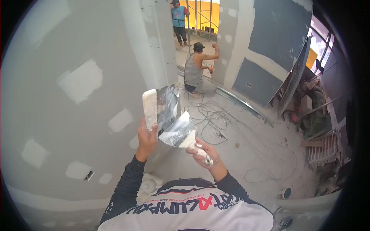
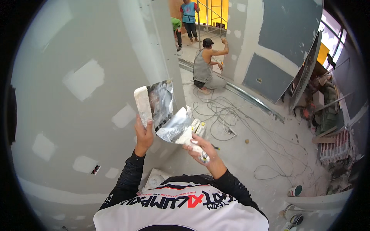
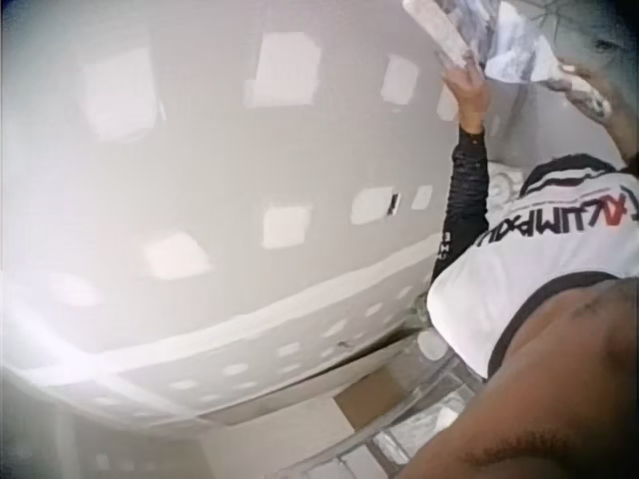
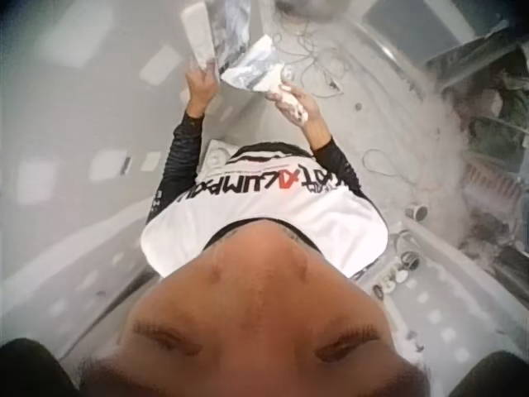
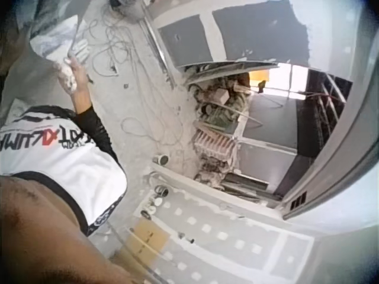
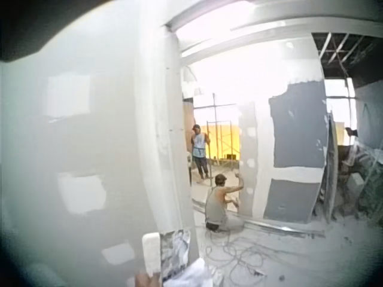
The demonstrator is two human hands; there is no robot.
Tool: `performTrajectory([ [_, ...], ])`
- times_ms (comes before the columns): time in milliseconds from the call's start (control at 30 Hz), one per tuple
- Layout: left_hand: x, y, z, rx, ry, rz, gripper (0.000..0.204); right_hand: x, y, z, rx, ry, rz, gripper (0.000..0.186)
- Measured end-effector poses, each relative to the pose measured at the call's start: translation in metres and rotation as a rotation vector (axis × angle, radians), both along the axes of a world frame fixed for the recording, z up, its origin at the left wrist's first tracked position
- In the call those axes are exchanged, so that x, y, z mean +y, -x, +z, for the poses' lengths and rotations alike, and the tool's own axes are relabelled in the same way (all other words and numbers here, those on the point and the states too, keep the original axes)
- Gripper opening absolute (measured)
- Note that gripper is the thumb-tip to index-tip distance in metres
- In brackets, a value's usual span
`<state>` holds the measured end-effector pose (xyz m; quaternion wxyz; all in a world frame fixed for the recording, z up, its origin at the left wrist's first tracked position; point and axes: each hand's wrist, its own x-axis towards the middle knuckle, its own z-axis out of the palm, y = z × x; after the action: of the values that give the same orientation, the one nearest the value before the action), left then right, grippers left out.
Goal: The person scoops joint compound from a tray onto a putty knife and spreads the compound along the drywall corners.
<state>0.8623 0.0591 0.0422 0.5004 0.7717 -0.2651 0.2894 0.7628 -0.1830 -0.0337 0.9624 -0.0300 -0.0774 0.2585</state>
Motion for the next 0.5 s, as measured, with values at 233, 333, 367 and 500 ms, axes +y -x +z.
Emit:
performTrajectory([
  [233, -0.015, 0.005, -0.012, -0.011, -0.285, -0.062, 0.032, -0.033, -0.018, 0.007, -0.062, 0.062, 0.045, 0.051],
  [333, -0.006, 0.010, -0.016, -0.111, -0.361, -0.060, 0.032, -0.032, -0.024, 0.008, -0.118, 0.073, 0.034, 0.054],
  [367, -0.002, 0.011, -0.019, -0.118, -0.394, -0.060, 0.033, -0.034, -0.026, 0.005, -0.133, 0.079, 0.034, 0.054],
  [500, 0.018, 0.007, -0.038, -0.143, -0.402, -0.032, 0.033, -0.034, -0.043, -0.011, -0.287, 0.215, 0.038, 0.057],
])
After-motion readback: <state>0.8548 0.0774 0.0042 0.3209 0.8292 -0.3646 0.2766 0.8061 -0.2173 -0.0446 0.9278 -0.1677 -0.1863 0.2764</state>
